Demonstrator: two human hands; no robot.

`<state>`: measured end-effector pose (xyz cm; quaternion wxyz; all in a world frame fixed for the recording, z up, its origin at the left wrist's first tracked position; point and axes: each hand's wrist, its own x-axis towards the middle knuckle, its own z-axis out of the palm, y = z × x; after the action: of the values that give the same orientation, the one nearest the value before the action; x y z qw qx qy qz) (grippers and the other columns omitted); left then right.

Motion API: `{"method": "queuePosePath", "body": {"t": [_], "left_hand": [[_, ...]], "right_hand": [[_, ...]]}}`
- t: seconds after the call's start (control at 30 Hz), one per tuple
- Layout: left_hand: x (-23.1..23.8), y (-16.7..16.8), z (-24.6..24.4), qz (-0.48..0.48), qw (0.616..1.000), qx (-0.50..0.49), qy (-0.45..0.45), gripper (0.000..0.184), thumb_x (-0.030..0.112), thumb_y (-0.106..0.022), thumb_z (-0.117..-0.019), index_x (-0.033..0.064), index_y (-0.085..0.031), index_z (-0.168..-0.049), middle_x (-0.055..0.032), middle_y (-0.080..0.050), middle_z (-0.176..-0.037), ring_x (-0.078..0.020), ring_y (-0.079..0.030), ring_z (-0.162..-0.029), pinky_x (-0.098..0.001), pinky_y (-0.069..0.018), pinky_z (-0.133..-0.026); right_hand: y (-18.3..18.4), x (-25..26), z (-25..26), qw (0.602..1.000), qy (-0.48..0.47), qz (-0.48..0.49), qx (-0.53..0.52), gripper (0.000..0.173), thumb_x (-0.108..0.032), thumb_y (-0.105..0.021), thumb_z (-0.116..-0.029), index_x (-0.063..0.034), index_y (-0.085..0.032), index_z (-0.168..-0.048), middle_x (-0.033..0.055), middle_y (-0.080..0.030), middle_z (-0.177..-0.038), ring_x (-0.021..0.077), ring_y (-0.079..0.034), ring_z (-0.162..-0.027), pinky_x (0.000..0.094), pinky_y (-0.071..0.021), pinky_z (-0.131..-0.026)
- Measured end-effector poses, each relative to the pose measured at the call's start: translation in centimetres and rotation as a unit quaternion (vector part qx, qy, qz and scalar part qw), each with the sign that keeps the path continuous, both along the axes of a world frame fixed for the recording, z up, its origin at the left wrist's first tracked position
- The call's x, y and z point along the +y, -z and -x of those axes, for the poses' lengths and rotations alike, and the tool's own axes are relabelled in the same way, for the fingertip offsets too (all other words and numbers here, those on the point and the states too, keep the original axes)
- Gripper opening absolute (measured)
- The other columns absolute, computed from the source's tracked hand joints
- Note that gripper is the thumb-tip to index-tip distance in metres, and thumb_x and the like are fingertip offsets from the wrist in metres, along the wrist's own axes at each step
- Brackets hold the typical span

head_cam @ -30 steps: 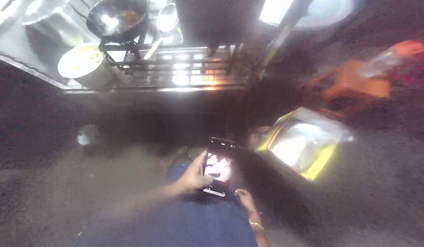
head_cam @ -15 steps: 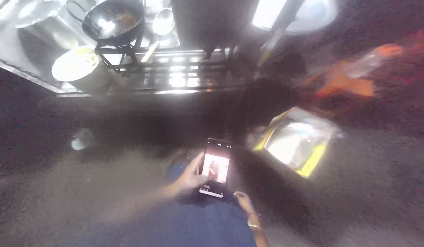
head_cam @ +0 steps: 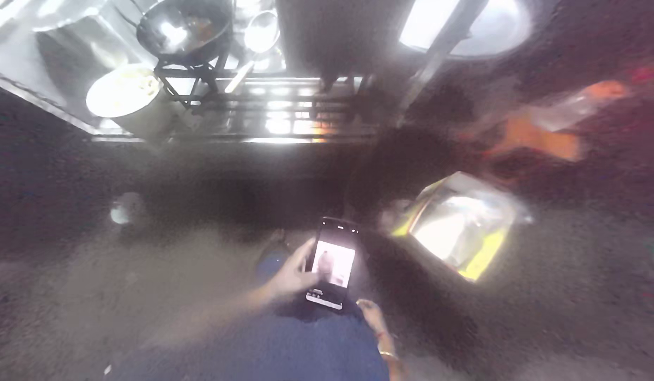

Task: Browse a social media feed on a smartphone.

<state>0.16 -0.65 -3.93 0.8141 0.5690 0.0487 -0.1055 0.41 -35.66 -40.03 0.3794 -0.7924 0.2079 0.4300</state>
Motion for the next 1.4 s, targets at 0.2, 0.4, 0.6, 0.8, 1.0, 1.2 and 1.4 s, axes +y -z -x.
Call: {"method": "queuePosePath", "body": {"t": [0.2,0.4,0.6,0.8,1.0,1.2,1.4], "left_hand": [[-0.3,0.1,-0.2,0.008,0.999,0.028,-0.017,0.071,-0.012,-0.071,-0.0760,-0.0060,-0.037,-0.139,-0.0047,-0.066,-0.117,-0.0080,-0.067,-0.104,-0.0276,-0.0571,-0.093],[0.0,0.5,0.5,0.011,1.000,0.020,-0.008,0.080,-0.010,-0.057,-0.0743,-0.0151,-0.023,-0.146,-0.0081,-0.058,-0.127,-0.0014,-0.061,-0.110,-0.0221,-0.0515,-0.097],[-0.1,0.5,0.2,0.020,1.000,0.019,-0.010,0.063,-0.008,-0.064,-0.0798,-0.0046,-0.037,-0.137,-0.0023,-0.065,-0.113,-0.0058,-0.067,-0.099,-0.0265,-0.0572,-0.089],[-0.1,0.9,0.2,-0.005,1.000,0.015,-0.011,0.062,-0.005,-0.071,-0.0798,-0.0058,-0.042,-0.135,-0.0063,-0.067,-0.111,-0.0104,-0.068,-0.099,-0.0296,-0.0582,-0.089],[0.3,0.3,0.4,-0.005,1.000,0.016,-0.004,0.070,-0.006,-0.059,-0.0786,-0.0120,-0.030,-0.142,-0.0034,-0.062,-0.120,-0.0007,-0.064,-0.105,-0.0225,-0.0537,-0.094],[-0.1,0.8,0.0,0.031,0.999,0.028,-0.019,0.074,-0.014,-0.070,-0.0756,-0.0058,-0.035,-0.141,-0.0078,-0.066,-0.120,-0.0128,-0.069,-0.105,-0.0318,-0.0589,-0.092],[0.0,0.8,-0.1,-0.004,1.000,0.023,-0.021,0.073,-0.011,-0.066,-0.0758,-0.0097,-0.033,-0.141,-0.0081,-0.065,-0.121,-0.0084,-0.067,-0.106,-0.0283,-0.0569,-0.094]], "right_hand": [[-0.5,0.3,0.1,1.000,-0.017,0.000,-0.002,0.030,-0.018,-0.059,-0.1040,0.0030,-0.066,-0.125,0.0234,-0.068,-0.117,0.0315,-0.067,-0.105,0.0492,-0.0536,-0.093],[0.1,0.3,0.5,0.999,-0.036,-0.001,-0.029,0.031,-0.016,-0.060,-0.1030,0.0060,-0.066,-0.124,0.0261,-0.067,-0.123,0.0348,-0.064,-0.116,0.0502,-0.0488,-0.104],[0.4,0.2,0.4,1.000,-0.022,0.001,-0.018,0.030,-0.015,-0.060,-0.1030,0.0043,-0.066,-0.125,0.0249,-0.067,-0.121,0.0337,-0.065,-0.113,0.0499,-0.0500,-0.101],[-0.8,0.6,0.4,1.000,-0.020,0.008,-0.006,0.028,-0.016,-0.059,-0.1032,0.0019,-0.067,-0.124,0.0224,-0.069,-0.118,0.0314,-0.067,-0.107,0.0490,-0.0526,-0.097],[-0.2,0.6,-0.1,0.999,-0.030,0.009,-0.007,0.030,-0.016,-0.060,-0.1030,0.0032,-0.066,-0.125,0.0241,-0.068,-0.121,0.0333,-0.065,-0.114,0.0500,-0.0496,-0.102],[-0.8,0.9,-0.4,0.999,-0.032,0.009,-0.008,0.030,-0.016,-0.060,-0.1027,0.0033,-0.067,-0.124,0.0240,-0.068,-0.122,0.0333,-0.065,-0.114,0.0501,-0.0496,-0.102],[-0.8,1.0,-1.2,0.999,-0.039,0.010,-0.003,0.031,-0.018,-0.060,-0.1031,0.0025,-0.066,-0.125,0.0229,-0.069,-0.119,0.0321,-0.067,-0.110,0.0498,-0.0520,-0.099]]}}
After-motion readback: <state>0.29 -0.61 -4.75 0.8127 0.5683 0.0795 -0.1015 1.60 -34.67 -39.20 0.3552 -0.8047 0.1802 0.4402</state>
